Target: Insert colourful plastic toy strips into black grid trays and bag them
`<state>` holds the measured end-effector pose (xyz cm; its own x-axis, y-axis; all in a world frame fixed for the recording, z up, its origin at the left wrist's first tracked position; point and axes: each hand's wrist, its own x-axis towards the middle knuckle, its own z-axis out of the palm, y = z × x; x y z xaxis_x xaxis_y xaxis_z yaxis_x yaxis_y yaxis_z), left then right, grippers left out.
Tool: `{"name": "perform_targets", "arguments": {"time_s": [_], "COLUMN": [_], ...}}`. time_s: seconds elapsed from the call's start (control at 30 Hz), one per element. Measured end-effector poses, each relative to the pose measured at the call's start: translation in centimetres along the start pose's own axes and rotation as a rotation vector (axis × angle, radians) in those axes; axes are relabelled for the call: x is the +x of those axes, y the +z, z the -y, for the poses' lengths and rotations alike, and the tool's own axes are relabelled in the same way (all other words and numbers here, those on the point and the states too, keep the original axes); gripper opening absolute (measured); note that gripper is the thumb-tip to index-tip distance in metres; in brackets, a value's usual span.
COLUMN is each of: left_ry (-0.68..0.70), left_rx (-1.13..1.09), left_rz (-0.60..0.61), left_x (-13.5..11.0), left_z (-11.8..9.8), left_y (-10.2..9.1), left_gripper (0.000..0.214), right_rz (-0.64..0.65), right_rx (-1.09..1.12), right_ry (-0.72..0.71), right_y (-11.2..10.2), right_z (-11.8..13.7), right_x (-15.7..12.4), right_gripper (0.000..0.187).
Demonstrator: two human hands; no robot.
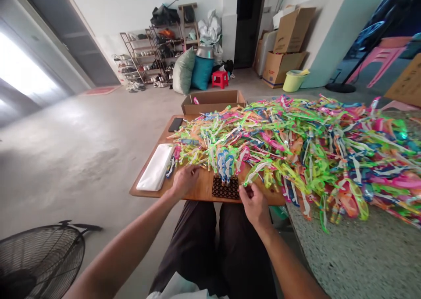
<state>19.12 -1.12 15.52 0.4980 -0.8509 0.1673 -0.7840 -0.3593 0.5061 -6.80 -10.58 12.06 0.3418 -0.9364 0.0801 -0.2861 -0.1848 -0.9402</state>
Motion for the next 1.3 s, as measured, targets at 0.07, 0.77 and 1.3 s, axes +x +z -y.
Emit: {"name": "perform_targets", "arguments": {"time_s": [0.07, 0.77, 1.3], "left_ry": [0.008, -0.263, -0.331], "left_rx": [0.091, -0.332, -0.840], "left_rz": [0.008, 0.507, 0.154], "left_x": [2.7, 3.9, -4.5], "left_z": [1.1, 6.2, 2.9], "left_y": [-0.1, -10.8, -5.1], "left_gripper": [0.029, 0.044, 0.049], "right_rz": [-0.031, 0.038, 0.129], "right_rx": [-0.047, -0.045, 0.115], "right_ry": [-0.013, 0.022, 0.129], "right_y": [0.4, 1.0, 0.5], "right_z": [-0.2, -1.4, -2.3], "right_x": [0.8, 1.1, 2.3], "right_gripper": [0.047, 0.049, 0.049]}}
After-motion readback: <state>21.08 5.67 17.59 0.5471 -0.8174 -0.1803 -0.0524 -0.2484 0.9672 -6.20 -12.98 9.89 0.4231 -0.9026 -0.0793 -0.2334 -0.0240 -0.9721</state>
